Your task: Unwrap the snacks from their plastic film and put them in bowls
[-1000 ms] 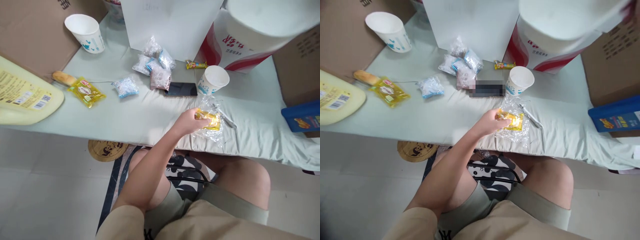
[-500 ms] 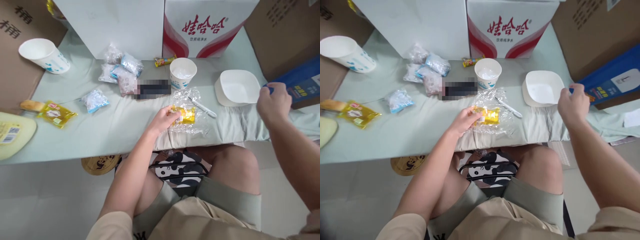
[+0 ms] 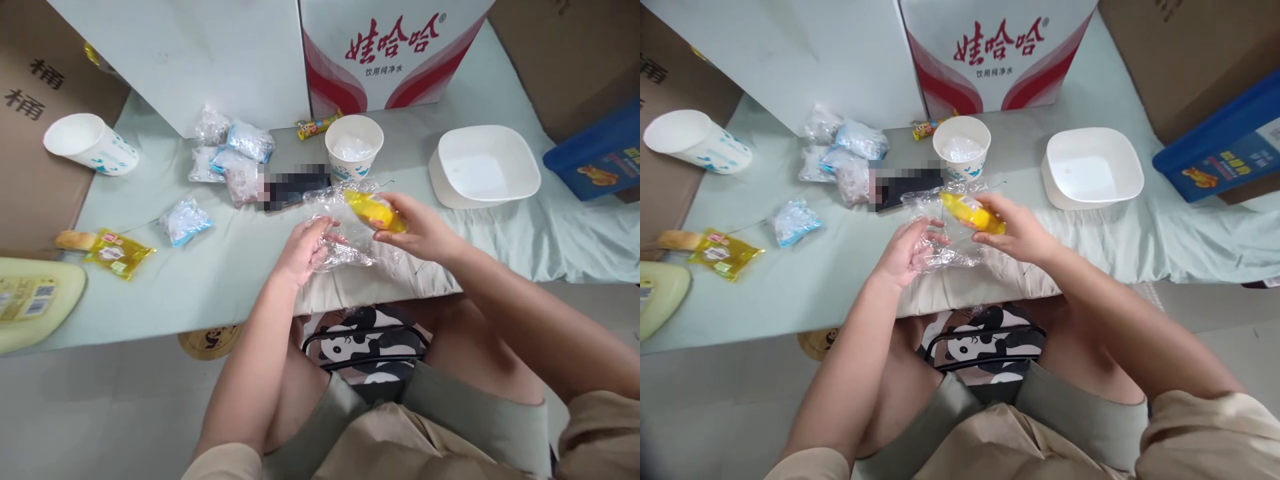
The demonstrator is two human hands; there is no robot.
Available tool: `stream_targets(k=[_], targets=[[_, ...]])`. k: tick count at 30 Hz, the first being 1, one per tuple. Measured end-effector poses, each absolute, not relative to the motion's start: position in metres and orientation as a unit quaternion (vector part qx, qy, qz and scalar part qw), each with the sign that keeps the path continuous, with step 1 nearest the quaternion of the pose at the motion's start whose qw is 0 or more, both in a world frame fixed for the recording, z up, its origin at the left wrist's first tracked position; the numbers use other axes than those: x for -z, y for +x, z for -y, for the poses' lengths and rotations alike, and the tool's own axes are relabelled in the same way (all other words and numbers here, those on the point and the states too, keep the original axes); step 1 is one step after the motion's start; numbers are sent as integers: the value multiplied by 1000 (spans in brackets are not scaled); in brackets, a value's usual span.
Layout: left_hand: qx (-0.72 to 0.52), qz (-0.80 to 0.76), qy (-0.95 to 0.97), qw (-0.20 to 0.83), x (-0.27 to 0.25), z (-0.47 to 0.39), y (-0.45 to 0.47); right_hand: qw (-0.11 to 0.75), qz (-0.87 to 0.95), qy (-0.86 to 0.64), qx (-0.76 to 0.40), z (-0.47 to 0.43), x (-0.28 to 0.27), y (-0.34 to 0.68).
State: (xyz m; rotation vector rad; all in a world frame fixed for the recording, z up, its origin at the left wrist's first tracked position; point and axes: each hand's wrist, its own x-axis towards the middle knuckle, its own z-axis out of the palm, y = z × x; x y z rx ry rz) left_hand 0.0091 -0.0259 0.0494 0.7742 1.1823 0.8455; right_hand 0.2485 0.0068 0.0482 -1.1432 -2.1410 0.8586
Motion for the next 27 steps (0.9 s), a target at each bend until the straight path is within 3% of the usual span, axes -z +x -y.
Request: stream_targets(k=[3, 9, 13, 17, 20, 23, 27], targets=[[-383, -539, 323, 677, -52, 25, 6, 297, 798, -452, -266, -9, -60, 271], [-378, -545, 323, 675, -57, 27, 6, 289, 706, -645, -23, -34, -84, 341], [-379, -538, 334, 675, -59, 31, 8, 188, 679, -708, -36, -49, -92, 379], [-385, -527, 340, 677, -59, 33, 8, 160, 593, -789, -14, -25, -88, 387], [-387, -522, 342, 679, -58, 33, 7, 131, 526, -838, -70, -4, -70, 394], [-381, -519, 345, 683, -56, 33, 7, 136, 539, -820, -139, -3, -46, 405], [-378, -516, 350, 684, -53, 31, 7, 165, 609, -772, -80, -32, -20, 401]])
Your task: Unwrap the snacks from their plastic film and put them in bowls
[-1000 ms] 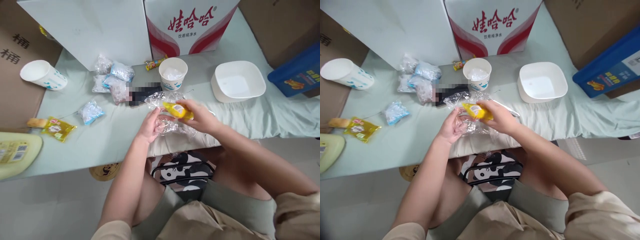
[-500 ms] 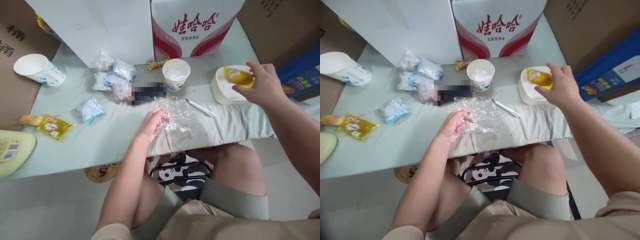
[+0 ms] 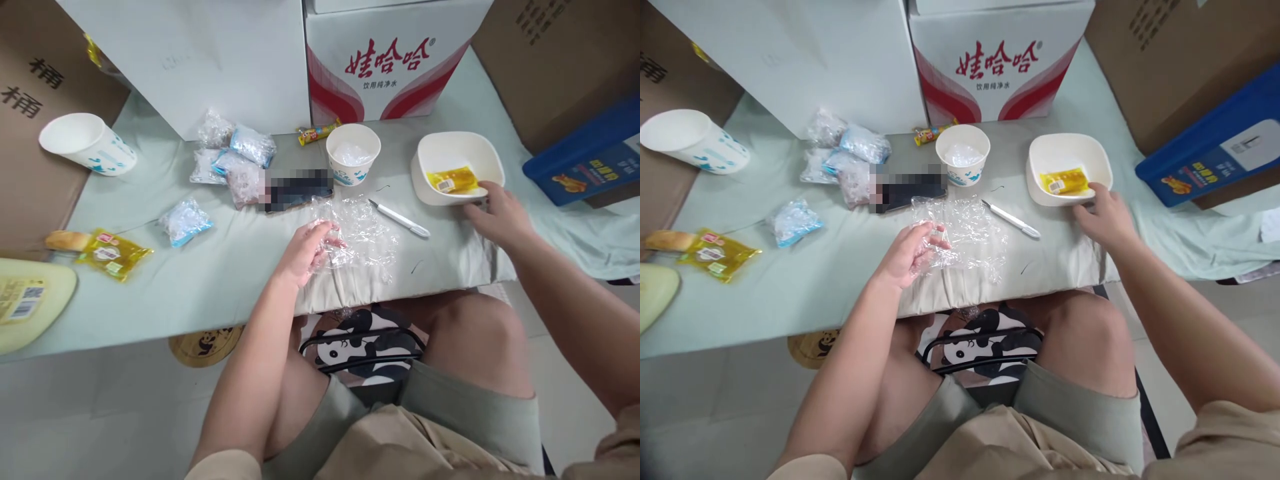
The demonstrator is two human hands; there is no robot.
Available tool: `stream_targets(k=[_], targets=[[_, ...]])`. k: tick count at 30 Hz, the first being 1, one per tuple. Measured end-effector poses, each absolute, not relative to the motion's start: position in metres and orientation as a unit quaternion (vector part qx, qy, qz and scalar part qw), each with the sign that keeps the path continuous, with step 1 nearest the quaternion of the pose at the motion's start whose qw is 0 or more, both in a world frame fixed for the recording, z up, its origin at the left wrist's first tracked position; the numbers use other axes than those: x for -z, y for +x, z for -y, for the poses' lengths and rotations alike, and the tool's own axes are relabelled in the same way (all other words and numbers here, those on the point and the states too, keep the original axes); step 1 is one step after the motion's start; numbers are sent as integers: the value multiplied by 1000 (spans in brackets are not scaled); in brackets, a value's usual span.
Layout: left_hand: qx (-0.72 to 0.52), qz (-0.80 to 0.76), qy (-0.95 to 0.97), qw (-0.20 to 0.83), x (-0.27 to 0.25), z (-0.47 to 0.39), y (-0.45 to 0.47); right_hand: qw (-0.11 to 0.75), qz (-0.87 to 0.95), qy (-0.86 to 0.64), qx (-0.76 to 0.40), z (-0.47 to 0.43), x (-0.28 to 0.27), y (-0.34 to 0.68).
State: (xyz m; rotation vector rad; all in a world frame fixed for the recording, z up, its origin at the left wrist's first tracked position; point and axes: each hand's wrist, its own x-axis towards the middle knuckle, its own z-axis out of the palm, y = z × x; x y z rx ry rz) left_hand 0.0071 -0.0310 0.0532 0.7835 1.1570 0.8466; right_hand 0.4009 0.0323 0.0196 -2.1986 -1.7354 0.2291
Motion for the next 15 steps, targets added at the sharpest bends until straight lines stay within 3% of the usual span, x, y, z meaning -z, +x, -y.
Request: stream_targets(k=[6, 9, 11, 15], targets=[[-376, -513, 339, 693, -49, 25, 5, 249, 729, -634, -59, -71, -15, 345], [-373, -517, 337, 692, -47, 23, 4, 315, 752, -578, -18, -44, -24, 300], [-370, -528, 346, 682, -45, 22, 4, 339, 806, -481, -54, -14, -24, 271], [-384, -571, 350, 636, -38, 20, -1, 230, 901, -337, -144, 30, -9, 238]])
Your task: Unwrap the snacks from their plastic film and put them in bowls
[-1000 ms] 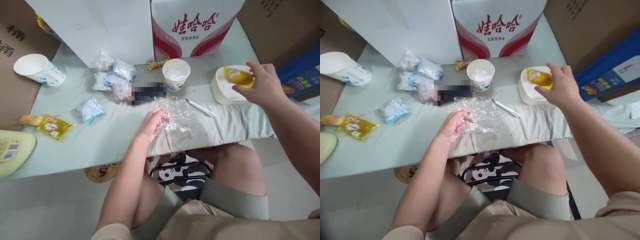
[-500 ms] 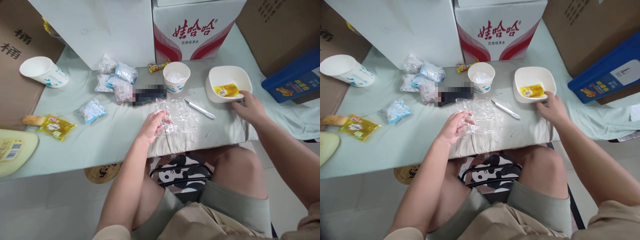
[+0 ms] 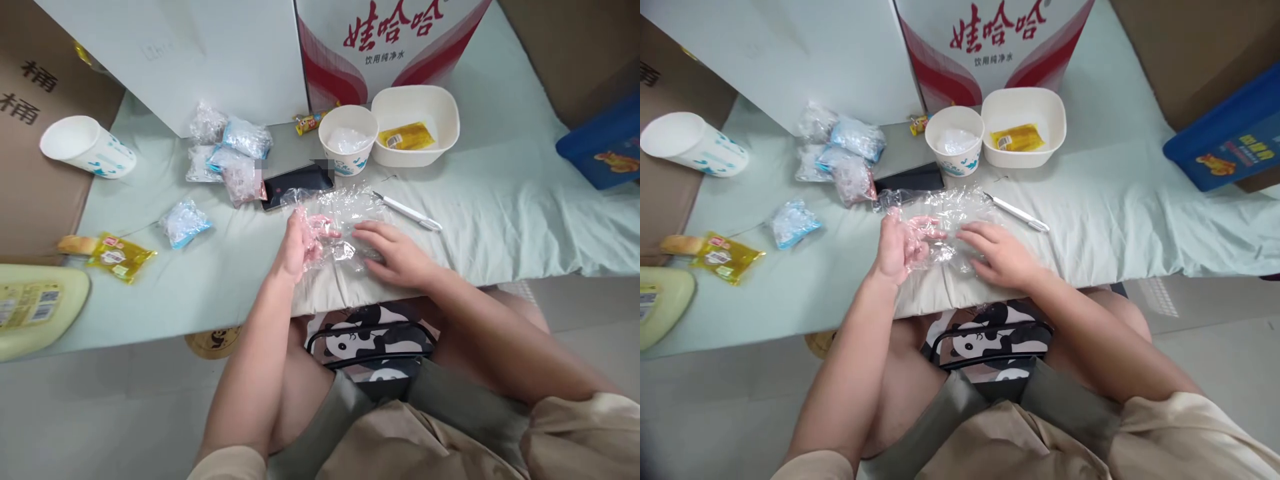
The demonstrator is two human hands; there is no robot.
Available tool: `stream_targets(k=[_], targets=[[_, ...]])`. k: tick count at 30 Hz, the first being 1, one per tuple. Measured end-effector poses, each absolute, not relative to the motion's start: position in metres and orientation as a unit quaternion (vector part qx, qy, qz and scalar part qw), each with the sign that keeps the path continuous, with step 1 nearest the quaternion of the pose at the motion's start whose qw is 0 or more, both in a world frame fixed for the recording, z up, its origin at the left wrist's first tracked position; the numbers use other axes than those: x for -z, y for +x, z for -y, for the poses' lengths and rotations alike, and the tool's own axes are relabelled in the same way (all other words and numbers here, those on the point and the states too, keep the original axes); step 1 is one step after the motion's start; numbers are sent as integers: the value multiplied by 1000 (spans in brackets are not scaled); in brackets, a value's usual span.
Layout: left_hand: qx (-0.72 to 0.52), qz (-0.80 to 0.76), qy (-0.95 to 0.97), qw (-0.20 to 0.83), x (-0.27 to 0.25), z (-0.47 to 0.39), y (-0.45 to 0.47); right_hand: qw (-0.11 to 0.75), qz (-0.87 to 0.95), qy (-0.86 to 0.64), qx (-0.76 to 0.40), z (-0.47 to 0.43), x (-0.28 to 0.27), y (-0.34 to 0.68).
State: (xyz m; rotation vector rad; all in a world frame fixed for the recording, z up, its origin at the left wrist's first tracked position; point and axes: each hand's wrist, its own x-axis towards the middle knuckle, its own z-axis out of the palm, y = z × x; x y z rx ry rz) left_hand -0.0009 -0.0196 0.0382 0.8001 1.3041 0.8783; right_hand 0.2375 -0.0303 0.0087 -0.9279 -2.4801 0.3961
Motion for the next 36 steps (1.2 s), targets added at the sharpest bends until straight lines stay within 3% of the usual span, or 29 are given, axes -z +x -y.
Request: stream_targets(k=[5, 10, 13, 18, 23, 27, 33, 36], targets=[[-477, -641, 340, 496, -32, 18, -22, 95, 923, -342, -149, 41, 1, 240], [-467, -695, 371, 401, -33, 23, -45, 54, 922, -358, -138, 46, -6, 238], [-424, -678, 485, 353, -35, 31, -51, 49, 922, -358, -140, 47, -9, 237], [-305, -654, 603, 340, -35, 39, -44, 44, 930, -332, -150, 47, -10, 242], [-438, -684, 399, 426, -45, 30, -32, 32, 935, -308, -172, 52, -15, 247], [-467, -676, 270, 501, -51, 19, -29, 5, 931, -314, -185, 56, -20, 256], [-465, -708, 379, 373, -29, 9, -27, 35, 919, -368, -135, 64, -27, 267], [-450, -709, 412, 354, -24, 8, -27, 25, 922, -347, -168, 70, -33, 267]])
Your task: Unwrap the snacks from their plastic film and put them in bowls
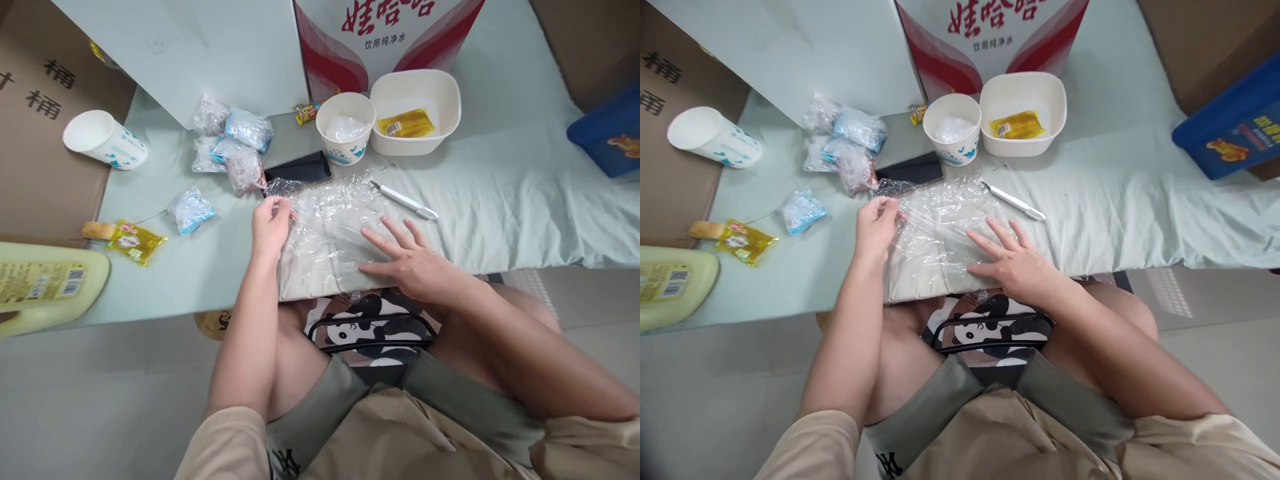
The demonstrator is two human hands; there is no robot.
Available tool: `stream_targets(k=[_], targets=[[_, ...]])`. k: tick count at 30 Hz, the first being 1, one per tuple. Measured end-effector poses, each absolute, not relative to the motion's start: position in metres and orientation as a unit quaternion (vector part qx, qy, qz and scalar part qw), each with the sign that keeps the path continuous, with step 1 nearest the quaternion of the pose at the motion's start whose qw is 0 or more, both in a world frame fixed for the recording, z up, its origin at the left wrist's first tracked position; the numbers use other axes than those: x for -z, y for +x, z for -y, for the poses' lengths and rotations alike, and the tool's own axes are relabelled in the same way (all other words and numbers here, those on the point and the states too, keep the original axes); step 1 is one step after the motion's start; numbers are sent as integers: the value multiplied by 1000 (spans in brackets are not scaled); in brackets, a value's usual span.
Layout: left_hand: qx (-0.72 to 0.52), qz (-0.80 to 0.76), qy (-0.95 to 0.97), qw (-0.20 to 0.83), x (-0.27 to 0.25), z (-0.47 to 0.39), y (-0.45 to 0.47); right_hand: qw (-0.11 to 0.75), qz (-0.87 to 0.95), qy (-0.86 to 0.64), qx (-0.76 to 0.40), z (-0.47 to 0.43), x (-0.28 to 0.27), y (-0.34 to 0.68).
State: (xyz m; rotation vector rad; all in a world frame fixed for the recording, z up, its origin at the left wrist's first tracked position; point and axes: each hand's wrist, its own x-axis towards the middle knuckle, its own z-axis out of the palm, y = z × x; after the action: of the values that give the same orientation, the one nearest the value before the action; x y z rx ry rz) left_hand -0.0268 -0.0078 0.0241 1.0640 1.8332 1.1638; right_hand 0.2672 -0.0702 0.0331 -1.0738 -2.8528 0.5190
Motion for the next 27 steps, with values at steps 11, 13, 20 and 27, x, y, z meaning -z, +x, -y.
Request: stream_targets(k=[11, 13, 20, 27], targets=[[-401, -755, 496, 152, -21, 30, -50, 232, 860, -332, -312, 49, -46, 255], [-398, -714, 571, 80, -26, 40, -48, 218, 866, -377, -247, 41, -35, 244], [-118, -604, 751, 242, -29, 48, -47, 99, 882, -436, -150, 30, -22, 250], [-139, -625, 727, 248, -29, 54, -65, 153, 873, -447, -122, 32, -16, 268]])
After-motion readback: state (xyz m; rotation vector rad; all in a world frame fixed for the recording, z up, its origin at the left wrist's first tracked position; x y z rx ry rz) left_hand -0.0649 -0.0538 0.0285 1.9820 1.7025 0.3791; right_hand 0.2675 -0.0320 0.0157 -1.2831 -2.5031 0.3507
